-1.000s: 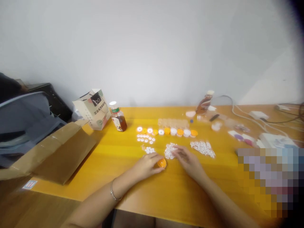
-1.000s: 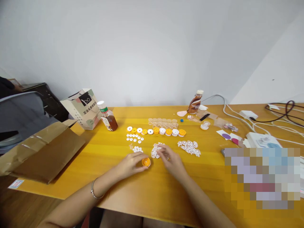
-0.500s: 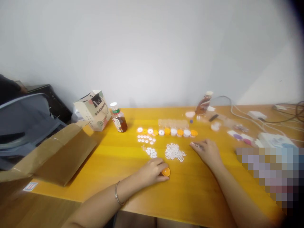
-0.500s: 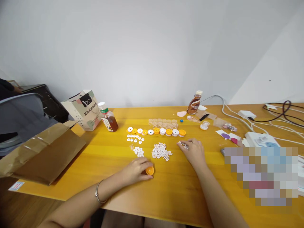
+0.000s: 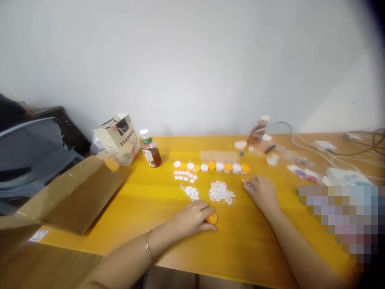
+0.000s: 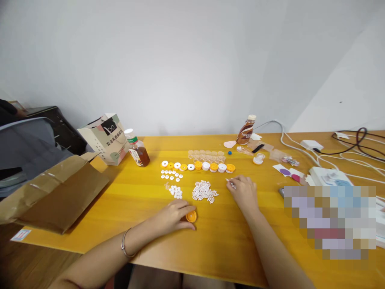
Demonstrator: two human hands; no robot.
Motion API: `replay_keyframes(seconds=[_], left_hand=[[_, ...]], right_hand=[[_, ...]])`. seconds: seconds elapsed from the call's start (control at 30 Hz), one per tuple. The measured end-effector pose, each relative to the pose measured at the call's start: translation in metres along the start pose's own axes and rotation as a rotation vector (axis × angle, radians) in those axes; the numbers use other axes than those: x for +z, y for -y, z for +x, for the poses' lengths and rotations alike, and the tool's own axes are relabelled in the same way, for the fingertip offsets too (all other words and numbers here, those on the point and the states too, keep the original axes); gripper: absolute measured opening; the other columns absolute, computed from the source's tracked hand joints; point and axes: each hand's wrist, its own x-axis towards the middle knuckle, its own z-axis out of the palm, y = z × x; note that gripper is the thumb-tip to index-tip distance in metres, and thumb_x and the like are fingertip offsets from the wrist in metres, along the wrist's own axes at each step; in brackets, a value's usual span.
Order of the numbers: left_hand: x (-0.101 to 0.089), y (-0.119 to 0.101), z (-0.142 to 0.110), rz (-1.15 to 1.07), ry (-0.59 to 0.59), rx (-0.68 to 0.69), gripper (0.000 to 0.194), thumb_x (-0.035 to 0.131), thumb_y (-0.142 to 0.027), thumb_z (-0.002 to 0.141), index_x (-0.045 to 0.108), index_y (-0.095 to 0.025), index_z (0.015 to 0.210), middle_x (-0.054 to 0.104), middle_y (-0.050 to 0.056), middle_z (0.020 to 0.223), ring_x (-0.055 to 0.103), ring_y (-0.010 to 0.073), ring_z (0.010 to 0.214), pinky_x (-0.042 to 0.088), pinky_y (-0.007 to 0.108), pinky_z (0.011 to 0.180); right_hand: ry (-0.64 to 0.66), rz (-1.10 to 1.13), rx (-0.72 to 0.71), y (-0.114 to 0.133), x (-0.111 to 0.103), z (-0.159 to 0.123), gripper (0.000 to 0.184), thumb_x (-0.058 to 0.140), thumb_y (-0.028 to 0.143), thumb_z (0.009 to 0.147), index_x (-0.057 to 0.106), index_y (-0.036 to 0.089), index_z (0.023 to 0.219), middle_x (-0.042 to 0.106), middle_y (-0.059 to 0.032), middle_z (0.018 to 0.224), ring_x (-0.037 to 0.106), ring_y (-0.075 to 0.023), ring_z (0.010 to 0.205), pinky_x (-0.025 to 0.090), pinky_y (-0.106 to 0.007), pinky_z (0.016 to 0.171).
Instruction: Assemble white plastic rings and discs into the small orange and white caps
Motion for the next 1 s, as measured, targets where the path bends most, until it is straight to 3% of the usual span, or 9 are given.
replay_keyframes(seconds=[0.1, 0.2, 0.3, 0.43, 0.63, 1.0], left_hand=[[-0.005, -0.002, 0.001, -0.023, -0.036, -0.007, 0.056, 0.047, -0.06, 0.07, 0.052, -0.015, 0.104, 0.057, 0.007, 0.087, 0.054, 0.0186, 0.084, 0.044, 0.029, 0.075], [-0.011, -0.001, 0.002, -0.027, -0.074, -0.028, 0.051, 0.045, -0.056, 0.074, 0.052, -0.016, 0.105, 0.057, 0.007, 0.091, 0.054, 0.0179, 0.087, 0.043, 0.03, 0.078], [-0.013, 0.003, 0.004, -0.023, -0.099, -0.057, 0.038, 0.041, -0.046, 0.082, 0.054, -0.017, 0.103, 0.058, 0.006, 0.092, 0.054, 0.0168, 0.088, 0.043, 0.03, 0.079], [-0.009, 0.013, 0.009, -0.028, -0.13, -0.081, 0.026, 0.038, -0.031, 0.087, 0.056, -0.017, 0.099, 0.058, 0.006, 0.091, 0.053, 0.0159, 0.087, 0.043, 0.029, 0.078], [-0.006, 0.028, 0.021, 0.051, -0.081, 0.015, 0.02, 0.041, -0.025, 0.086, 0.056, -0.017, 0.095, 0.057, 0.004, 0.089, 0.051, 0.0147, 0.085, 0.042, 0.026, 0.077], [0.013, 0.039, 0.027, 0.409, -0.082, 0.155, 0.024, 0.031, -0.02, 0.09, 0.053, -0.015, 0.097, 0.055, 0.006, 0.085, 0.048, 0.0156, 0.079, 0.037, 0.028, 0.066]], right_hand=[[-0.103, 0.146, 0.044, 0.005, -0.005, -0.001, 0.031, 0.045, 0.039, 0.077, 0.067, 0.019, 0.068, 0.06, -0.0087, 0.074, 0.053, -0.0228, 0.071, 0.038, -0.035, 0.063], [-0.126, 0.549, 0.218, 0.018, -0.008, -0.004, 0.029, 0.052, 0.044, 0.073, 0.067, 0.02, 0.075, 0.062, -0.0067, 0.076, 0.056, -0.0203, 0.07, 0.044, -0.033, 0.064], [-0.003, 1.068, 0.434, 0.041, -0.008, -0.007, 0.024, 0.062, 0.043, 0.066, 0.066, 0.021, 0.074, 0.066, -0.0032, 0.074, 0.059, -0.0186, 0.068, 0.048, -0.032, 0.065], [0.335, 1.517, 0.55, 0.076, -0.005, -0.005, 0.017, 0.072, 0.033, 0.059, 0.066, 0.019, 0.066, 0.067, -0.002, 0.069, 0.063, -0.0161, 0.069, 0.052, -0.029, 0.07], [0.373, 1.573, 0.523, 0.107, 0.001, -0.003, 0.014, 0.073, 0.026, 0.058, 0.064, 0.02, 0.067, 0.068, 0.0008, 0.071, 0.064, -0.0143, 0.075, 0.051, -0.027, 0.079], [0.349, 1.59, 0.596, 0.095, -0.001, -0.012, 0.017, 0.074, 0.03, 0.059, 0.065, 0.019, 0.068, 0.068, 0.0008, 0.067, 0.064, -0.0119, 0.068, 0.05, -0.021, 0.071]])
